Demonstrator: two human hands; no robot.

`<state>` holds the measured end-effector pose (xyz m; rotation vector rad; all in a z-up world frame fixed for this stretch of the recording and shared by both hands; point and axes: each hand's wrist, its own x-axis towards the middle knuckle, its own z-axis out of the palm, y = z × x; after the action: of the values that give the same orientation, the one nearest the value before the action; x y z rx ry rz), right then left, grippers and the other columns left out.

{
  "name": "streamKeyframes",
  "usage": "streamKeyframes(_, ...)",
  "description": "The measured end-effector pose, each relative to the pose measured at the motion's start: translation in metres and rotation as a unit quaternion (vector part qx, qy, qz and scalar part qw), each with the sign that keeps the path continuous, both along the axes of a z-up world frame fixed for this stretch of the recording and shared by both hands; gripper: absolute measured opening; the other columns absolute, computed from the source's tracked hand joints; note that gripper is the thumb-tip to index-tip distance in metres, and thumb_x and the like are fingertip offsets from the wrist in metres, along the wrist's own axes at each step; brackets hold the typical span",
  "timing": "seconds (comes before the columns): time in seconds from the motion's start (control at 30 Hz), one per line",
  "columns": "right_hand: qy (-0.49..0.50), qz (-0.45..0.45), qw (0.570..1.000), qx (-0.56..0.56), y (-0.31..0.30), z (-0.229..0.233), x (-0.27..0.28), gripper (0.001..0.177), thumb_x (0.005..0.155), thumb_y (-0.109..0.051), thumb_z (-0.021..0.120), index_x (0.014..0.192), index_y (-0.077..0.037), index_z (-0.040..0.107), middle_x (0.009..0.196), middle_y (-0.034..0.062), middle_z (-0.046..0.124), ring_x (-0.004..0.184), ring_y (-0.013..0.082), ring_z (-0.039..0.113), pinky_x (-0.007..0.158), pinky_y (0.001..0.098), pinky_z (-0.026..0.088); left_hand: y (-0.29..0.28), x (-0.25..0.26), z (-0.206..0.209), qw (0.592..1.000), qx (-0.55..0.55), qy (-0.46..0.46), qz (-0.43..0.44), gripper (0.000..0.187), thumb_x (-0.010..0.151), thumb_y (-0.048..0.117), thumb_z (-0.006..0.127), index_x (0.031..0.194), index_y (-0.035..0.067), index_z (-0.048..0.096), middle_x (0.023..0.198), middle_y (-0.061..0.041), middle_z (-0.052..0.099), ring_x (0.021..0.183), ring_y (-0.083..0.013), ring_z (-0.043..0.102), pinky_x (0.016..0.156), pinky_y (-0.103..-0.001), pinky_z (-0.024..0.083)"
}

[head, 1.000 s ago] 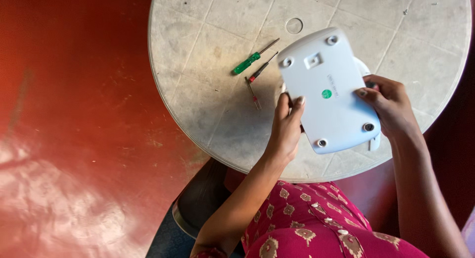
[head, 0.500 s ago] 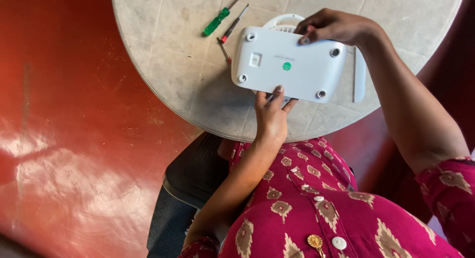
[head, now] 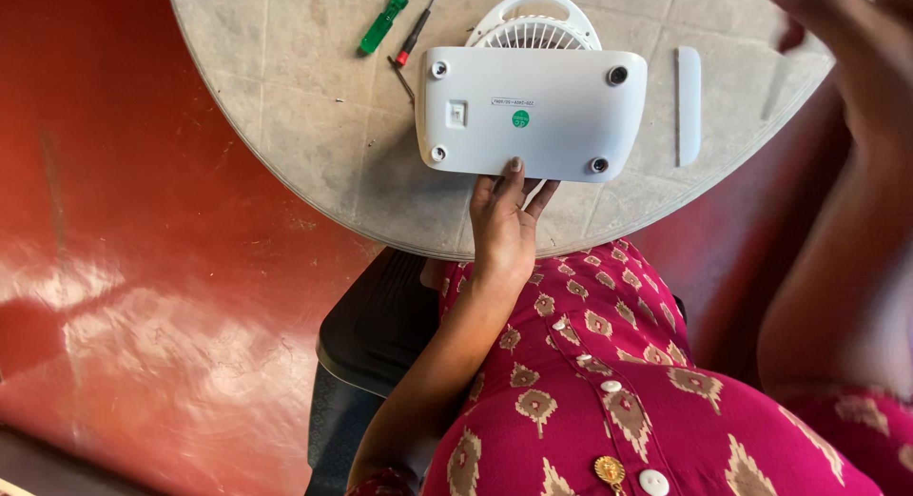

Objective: The person assembles a small white portable fan on a round table. They use a screwdriver to tighten screws on the base and attach a handle to the top of the fan casing. The person flips the fan over to access different screw holes and secures the components.

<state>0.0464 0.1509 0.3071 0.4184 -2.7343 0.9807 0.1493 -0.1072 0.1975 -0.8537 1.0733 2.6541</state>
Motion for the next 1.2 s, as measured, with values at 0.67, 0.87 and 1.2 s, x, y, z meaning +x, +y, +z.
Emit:
streamKeyframes(0.67, 0.153, -0.072, 0.984, -0.062, -0.045, -0.046, 0.136, 0.049, 0.104, -0.036, 0.085, 0.122, 0.004, 0.063, 0.102, 0.0174, 0.074, 0.085, 0.0247, 0.072, 0.067, 0.0316, 0.056, 0.002, 0.0, 0.002, 0.999, 0.039, -0.01, -0.028, 0.018, 0.103, 0.007, 0.061, 0.12, 0.001, 0.06, 0.118, -0.009, 0.066, 0.112, -0.0202, 0.067, 0.105, -0.043, 0.058)
streamKeyframes(0.87, 0.147, -0.05, 0.987, -0.048, -0.044, -0.043, 0.131, 0.045, 0.103, -0.031, 0.086, 0.119, 0.005, 0.064, 0.101, 0.0168, 0.073, 0.084, 0.0239, 0.071, 0.065, 0.0316, 0.055, 0.003, 0.001, 0.002, 0.999, 0.035, -0.016, -0.032, 0.018, 0.103, 0.007, 0.061, 0.12, 0.0, 0.06, 0.118, -0.011, 0.066, 0.114, -0.0213, 0.067, 0.105, -0.043, 0.059)
streamKeyframes(1.2, 0.149, -0.012, 0.988, -0.031, -0.057, -0.032, 0.117, 0.036, 0.1, -0.026, 0.085, 0.111, 0.003, 0.066, 0.099, 0.0125, 0.073, 0.075, 0.0211, 0.065, 0.061, 0.0316, 0.051, 0.004, 0.002, 0.002, 0.999, 0.041, -0.022, -0.025, 0.017, 0.103, 0.006, 0.06, 0.119, 0.0, 0.059, 0.116, -0.011, 0.066, 0.113, -0.0208, 0.067, 0.105, -0.043, 0.059)
